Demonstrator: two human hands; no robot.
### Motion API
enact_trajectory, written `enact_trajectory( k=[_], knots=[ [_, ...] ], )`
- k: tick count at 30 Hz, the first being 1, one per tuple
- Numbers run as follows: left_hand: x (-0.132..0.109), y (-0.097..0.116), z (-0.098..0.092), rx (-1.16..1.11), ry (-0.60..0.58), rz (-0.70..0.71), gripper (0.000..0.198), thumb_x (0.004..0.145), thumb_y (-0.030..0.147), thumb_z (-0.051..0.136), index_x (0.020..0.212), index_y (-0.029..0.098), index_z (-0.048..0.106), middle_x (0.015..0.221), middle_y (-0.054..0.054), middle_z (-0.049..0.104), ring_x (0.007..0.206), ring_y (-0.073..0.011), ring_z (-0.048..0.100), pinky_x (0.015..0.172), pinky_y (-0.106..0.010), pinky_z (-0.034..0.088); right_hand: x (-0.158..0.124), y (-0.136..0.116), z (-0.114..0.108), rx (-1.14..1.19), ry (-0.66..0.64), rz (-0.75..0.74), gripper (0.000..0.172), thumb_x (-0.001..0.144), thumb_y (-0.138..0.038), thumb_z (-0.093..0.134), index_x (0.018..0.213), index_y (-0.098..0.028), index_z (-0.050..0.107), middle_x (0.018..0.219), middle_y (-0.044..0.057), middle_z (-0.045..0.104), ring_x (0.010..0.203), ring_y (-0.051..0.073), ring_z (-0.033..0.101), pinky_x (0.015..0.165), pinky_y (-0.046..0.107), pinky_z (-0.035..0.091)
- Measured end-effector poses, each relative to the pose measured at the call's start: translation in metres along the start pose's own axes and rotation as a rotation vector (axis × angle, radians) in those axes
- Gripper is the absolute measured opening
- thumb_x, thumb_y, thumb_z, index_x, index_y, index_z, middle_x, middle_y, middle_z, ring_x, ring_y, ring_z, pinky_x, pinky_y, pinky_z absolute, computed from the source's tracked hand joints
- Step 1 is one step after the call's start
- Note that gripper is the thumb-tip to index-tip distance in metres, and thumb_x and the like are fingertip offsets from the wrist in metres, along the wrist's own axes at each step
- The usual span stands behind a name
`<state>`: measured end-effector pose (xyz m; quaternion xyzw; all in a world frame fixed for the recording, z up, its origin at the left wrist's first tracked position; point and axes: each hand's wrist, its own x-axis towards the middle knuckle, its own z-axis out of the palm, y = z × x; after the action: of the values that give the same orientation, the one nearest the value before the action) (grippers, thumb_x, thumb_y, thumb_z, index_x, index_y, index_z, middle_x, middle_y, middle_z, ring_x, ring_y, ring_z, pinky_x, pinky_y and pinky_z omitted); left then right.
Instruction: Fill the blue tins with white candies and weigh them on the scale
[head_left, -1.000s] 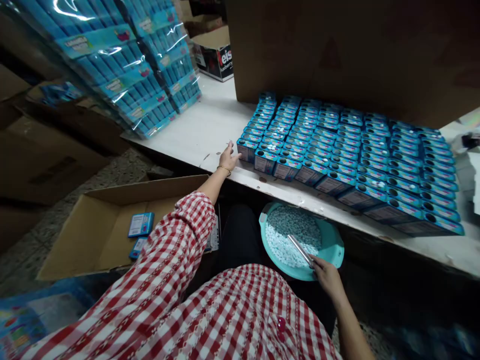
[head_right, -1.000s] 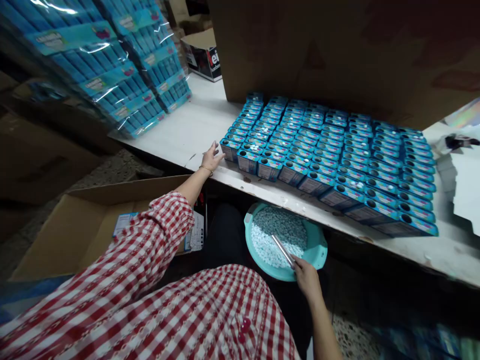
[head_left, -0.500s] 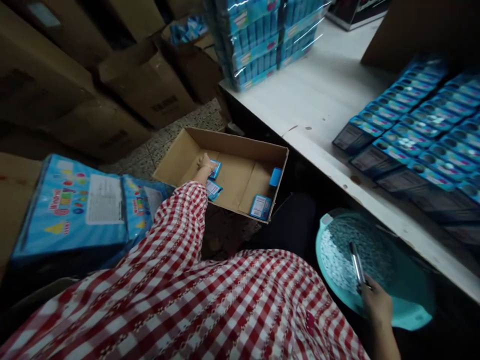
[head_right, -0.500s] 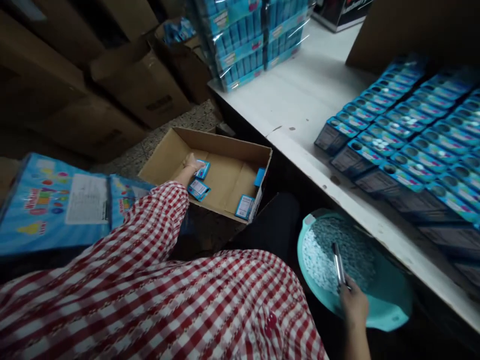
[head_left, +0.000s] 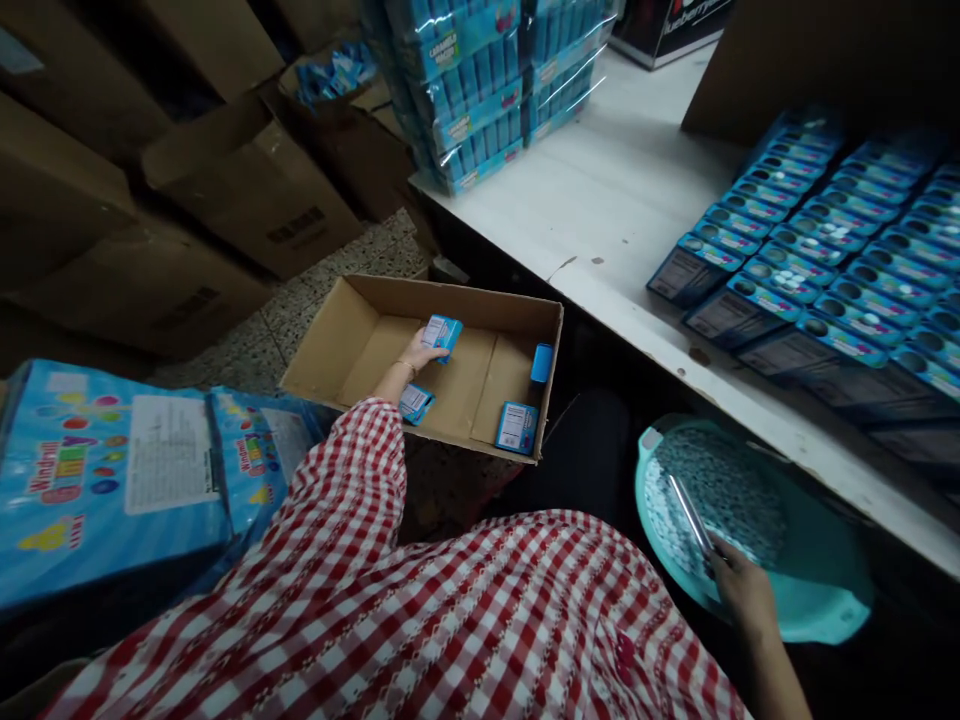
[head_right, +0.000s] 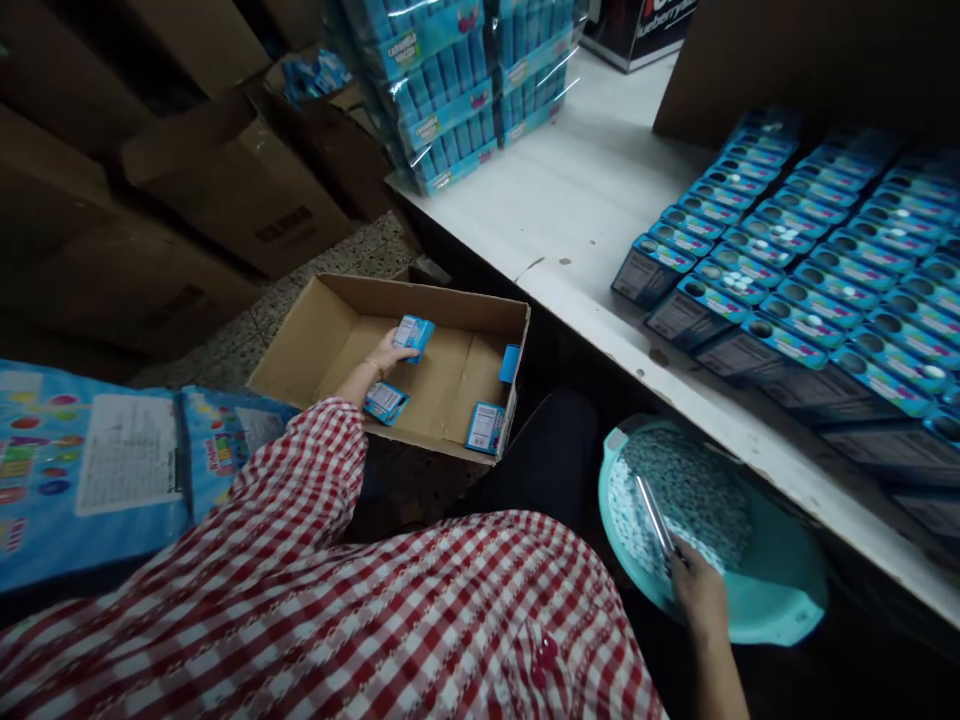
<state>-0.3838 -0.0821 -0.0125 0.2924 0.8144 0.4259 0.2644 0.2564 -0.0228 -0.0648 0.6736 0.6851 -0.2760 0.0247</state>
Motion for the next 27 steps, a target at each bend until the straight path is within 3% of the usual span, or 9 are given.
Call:
enact_trajectory(
  k=[2, 5, 8, 11, 14, 16, 18, 22, 27],
  knots=[
    [-0.018, 0.028, 0.009, -0.212, -0.168, 0.035, 0.060, 0.066, 0.042, 0.067, 0.119, 0.022, 0.049, 0.103, -0.011, 0.063, 0.090, -0.0227, 0.063, 0.076, -0.042, 0.053, 0.000, -0.003, -0.001, 0.072, -0.038, 0.043, 0.056, 0.062, -0.049, 0.042, 0.095, -0.016, 0.073, 0.065, 0.009, 0.070, 0.066, 0.029, 0.066, 0.058, 0.036, 0.050],
    [-0.061, 0.074, 0.030, -0.468, -0.364, 0.198, 0.059, 0.072, 0.058, 0.056, 0.122, 0.026, 0.049, 0.117, -0.012, 0.058, 0.101, -0.0260, 0.061, 0.077, -0.045, 0.053, -0.001, -0.007, -0.002, 0.144, -0.008, 0.061, 0.052, 0.060, -0.047, 0.045, 0.091, -0.017, 0.074, 0.074, 0.010, 0.072, 0.073, 0.031, 0.066, 0.064, 0.038, 0.051],
    [-0.107, 0.111, 0.066, -0.577, -0.560, 0.231, 0.069, 0.072, 0.073, 0.045, 0.122, 0.025, 0.050, 0.123, -0.015, 0.054, 0.105, -0.0292, 0.059, 0.077, -0.045, 0.053, -0.003, -0.007, -0.006, 0.186, 0.013, 0.040, 0.049, 0.063, -0.045, 0.045, 0.093, -0.018, 0.074, 0.081, 0.010, 0.072, 0.080, 0.030, 0.066, 0.069, 0.037, 0.051],
    [-0.141, 0.133, 0.108, -0.653, -0.736, 0.204, 0.079, 0.067, 0.082, 0.037, 0.116, 0.021, 0.055, 0.118, -0.016, 0.056, 0.101, -0.0305, 0.060, 0.075, -0.047, 0.054, -0.007, -0.003, -0.012, 0.187, 0.027, 0.032, 0.047, 0.066, -0.039, 0.046, 0.096, -0.015, 0.073, 0.085, 0.011, 0.072, 0.081, 0.028, 0.066, 0.073, 0.036, 0.050],
    [-0.162, 0.144, 0.142, -0.781, -0.956, 0.182, 0.085, 0.053, 0.082, 0.054, 0.110, 0.021, 0.057, 0.116, -0.015, 0.057, 0.099, -0.0305, 0.061, 0.077, -0.047, 0.054, -0.011, 0.005, -0.017, 0.182, 0.080, 0.013, 0.042, 0.068, -0.032, 0.047, 0.097, -0.015, 0.073, 0.091, 0.011, 0.072, 0.088, 0.026, 0.065, 0.080, 0.035, 0.049],
    [-0.173, 0.148, 0.159, -0.824, -1.058, 0.142, 0.086, 0.042, 0.070, 0.073, 0.112, 0.022, 0.056, 0.114, -0.012, 0.058, 0.099, -0.0293, 0.061, 0.080, -0.045, 0.054, -0.014, 0.009, -0.019, 0.191, 0.093, -0.008, 0.041, 0.070, -0.027, 0.046, 0.100, -0.016, 0.072, 0.095, 0.009, 0.072, 0.091, 0.024, 0.065, 0.083, 0.035, 0.048],
    [-0.181, 0.150, 0.174, -0.807, -1.076, 0.069, 0.083, 0.040, 0.052, 0.083, 0.112, 0.021, 0.055, 0.105, -0.009, 0.062, 0.094, -0.0268, 0.063, 0.081, -0.043, 0.053, -0.016, 0.008, -0.020, 0.198, 0.086, -0.019, 0.041, 0.072, -0.025, 0.046, 0.103, -0.015, 0.070, 0.096, 0.009, 0.072, 0.092, 0.023, 0.065, 0.084, 0.035, 0.048],
    [-0.194, 0.151, 0.196, -0.650, -1.011, -0.032, 0.066, 0.046, 0.032, 0.084, 0.103, 0.016, 0.056, 0.085, -0.004, 0.067, 0.077, -0.0203, 0.065, 0.076, -0.037, 0.052, -0.019, -0.006, -0.027, 0.073, 0.051, -0.006, 0.039, 0.078, -0.017, 0.043, 0.107, -0.014, 0.068, 0.103, 0.010, 0.070, 0.095, 0.021, 0.063, 0.084, 0.031, 0.048],
    [-0.198, 0.136, 0.216, -0.534, -0.814, -0.085, 0.055, 0.054, 0.029, 0.081, 0.101, 0.017, 0.054, 0.094, -0.004, 0.068, 0.088, -0.0199, 0.064, 0.082, -0.037, 0.051, -0.017, -0.023, -0.044, -0.351, 0.097, 0.118, 0.047, 0.084, -0.007, 0.032, 0.125, -0.012, 0.054, 0.115, 0.015, 0.061, 0.100, 0.023, 0.059, 0.082, 0.030, 0.045]
  ],
)
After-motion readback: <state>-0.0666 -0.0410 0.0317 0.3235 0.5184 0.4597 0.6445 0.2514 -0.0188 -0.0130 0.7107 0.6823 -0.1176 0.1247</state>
